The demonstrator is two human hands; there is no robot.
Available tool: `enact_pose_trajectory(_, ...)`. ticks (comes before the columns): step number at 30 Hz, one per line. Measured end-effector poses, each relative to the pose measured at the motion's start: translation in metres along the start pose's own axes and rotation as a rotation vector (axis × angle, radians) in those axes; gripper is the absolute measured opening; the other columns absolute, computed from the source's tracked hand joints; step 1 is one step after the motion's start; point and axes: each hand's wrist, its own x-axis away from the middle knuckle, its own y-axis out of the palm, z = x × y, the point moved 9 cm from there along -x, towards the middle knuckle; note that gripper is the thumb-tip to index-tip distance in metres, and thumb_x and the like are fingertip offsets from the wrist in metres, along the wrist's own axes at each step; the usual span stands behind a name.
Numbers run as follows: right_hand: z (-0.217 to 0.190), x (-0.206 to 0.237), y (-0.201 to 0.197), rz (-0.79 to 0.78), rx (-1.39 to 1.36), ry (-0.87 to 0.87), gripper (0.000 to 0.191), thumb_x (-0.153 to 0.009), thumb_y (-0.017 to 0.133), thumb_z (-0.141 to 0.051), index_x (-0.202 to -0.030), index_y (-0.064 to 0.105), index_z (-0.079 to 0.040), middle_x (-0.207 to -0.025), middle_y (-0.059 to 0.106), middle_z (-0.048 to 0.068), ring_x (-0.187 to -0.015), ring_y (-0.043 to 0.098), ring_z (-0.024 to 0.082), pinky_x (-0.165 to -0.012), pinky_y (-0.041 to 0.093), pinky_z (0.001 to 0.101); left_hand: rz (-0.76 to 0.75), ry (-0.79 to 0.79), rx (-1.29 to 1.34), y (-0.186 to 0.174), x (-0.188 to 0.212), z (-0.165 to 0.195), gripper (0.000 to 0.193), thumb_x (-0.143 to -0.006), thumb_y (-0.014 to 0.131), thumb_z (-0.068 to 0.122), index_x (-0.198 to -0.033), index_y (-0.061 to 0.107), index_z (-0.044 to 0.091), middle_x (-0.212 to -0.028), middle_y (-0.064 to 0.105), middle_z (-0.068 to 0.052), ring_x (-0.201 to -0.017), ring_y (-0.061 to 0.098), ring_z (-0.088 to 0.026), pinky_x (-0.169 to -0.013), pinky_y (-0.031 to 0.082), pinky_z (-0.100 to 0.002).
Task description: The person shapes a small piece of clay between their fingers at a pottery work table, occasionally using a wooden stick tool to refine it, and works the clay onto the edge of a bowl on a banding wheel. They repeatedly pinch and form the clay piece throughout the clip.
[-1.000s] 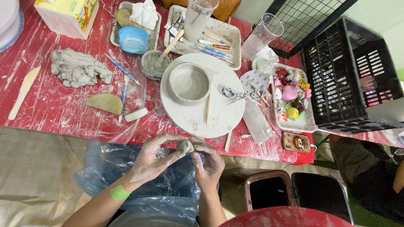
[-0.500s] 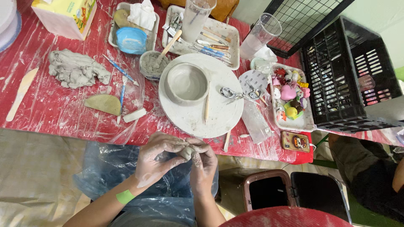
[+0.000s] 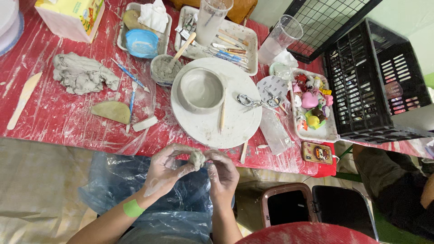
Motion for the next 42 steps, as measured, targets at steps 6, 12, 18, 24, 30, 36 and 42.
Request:
enact_pose_trajectory(6,-0.016,-0.001,0.005,-0.019,0.141,-0.075,0.015,-0.100,0.065,0.001,-0.115,0.067,0.004,-0.121,0.068,0.016,-0.117,0.066,0.023,-0.106,0.051,0.0375,0.020,-0.007,0.059,-0.007,0.001,-0.009,0.050,-0.077,0.081,-0.008,-0.122,0.059,-0.004,-0.113,0.069,-0.012,-0.105,0.067,-0.018,-0.090,0.062,-0.035)
enact_pose_trajectory(12,0.001,-0.064,0.054,-0.220,0.149,0.115,0.018,-0.103,0.058,-0.003,-0.120,0.063,0.001,-0.120,0.066,0.012,-0.115,0.065,0.018,-0.103,0.051,0.0323,0.152,-0.041,0.216,-0.051,0.005,-0.008,0.040,-0.087,0.073,-0.003,-0.124,0.060,-0.005,-0.107,0.070,-0.013,-0.095,0.069,-0.023,-0.084,0.061,-0.041)
enact_pose_trajectory(18,0.069,-0.149,0.254,-0.722,0.894,-0.416,0.059,-0.095,0.070,-0.023,-0.147,0.049,-0.007,-0.146,0.056,0.023,-0.131,0.053,0.044,-0.111,0.044,0.0488,0.420,0.221,0.283,-0.136,0.039,0.051,0.030,-0.107,0.061,0.014,-0.131,0.062,-0.003,-0.110,0.067,-0.009,-0.102,0.065,-0.020,-0.116,0.051,-0.046)
enact_pose_trajectory(24,0.096,-0.173,0.329,-0.669,0.726,-0.276,0.071,-0.093,0.073,-0.033,-0.154,0.042,-0.016,-0.151,0.050,0.022,-0.137,0.048,0.042,-0.115,0.036,0.0486,0.545,0.182,0.088,-0.153,0.054,0.084,0.038,-0.101,0.056,0.019,-0.133,0.061,-0.001,-0.126,0.071,-0.013,-0.117,0.070,-0.023,-0.104,0.054,-0.043)
enact_pose_trajectory(30,0.115,-0.175,0.331,-0.607,0.977,-0.313,0.062,-0.095,0.070,-0.031,-0.152,0.048,-0.025,-0.151,0.055,0.012,-0.139,0.049,0.039,-0.121,0.034,0.0481,0.597,0.201,0.004,-0.156,0.058,0.087,0.045,-0.097,0.062,0.013,-0.139,0.056,-0.003,-0.127,0.072,-0.016,-0.115,0.071,-0.022,-0.100,0.059,-0.039)
enact_pose_trajectory(36,0.088,-0.159,0.307,-0.686,0.649,-0.480,0.060,-0.103,0.062,-0.014,-0.156,0.041,0.004,-0.155,0.047,0.029,-0.144,0.034,0.050,-0.116,0.027,0.0527,0.485,0.288,-0.060,-0.145,0.057,0.090,0.047,-0.095,0.067,-0.002,-0.140,0.056,-0.009,-0.128,0.069,-0.017,-0.115,0.066,-0.020,-0.102,0.054,-0.033)
enact_pose_trajectory(42,0.058,-0.089,0.175,-0.651,0.114,0.228,0.017,-0.095,0.067,-0.001,-0.111,0.071,-0.003,-0.115,0.071,0.011,-0.100,0.072,0.016,-0.087,0.064,0.0365,0.421,0.345,-0.018,-0.130,0.049,0.080,0.042,-0.092,0.070,-0.007,-0.132,0.059,-0.010,-0.125,0.067,-0.015,-0.114,0.067,-0.021,-0.097,0.060,-0.037)
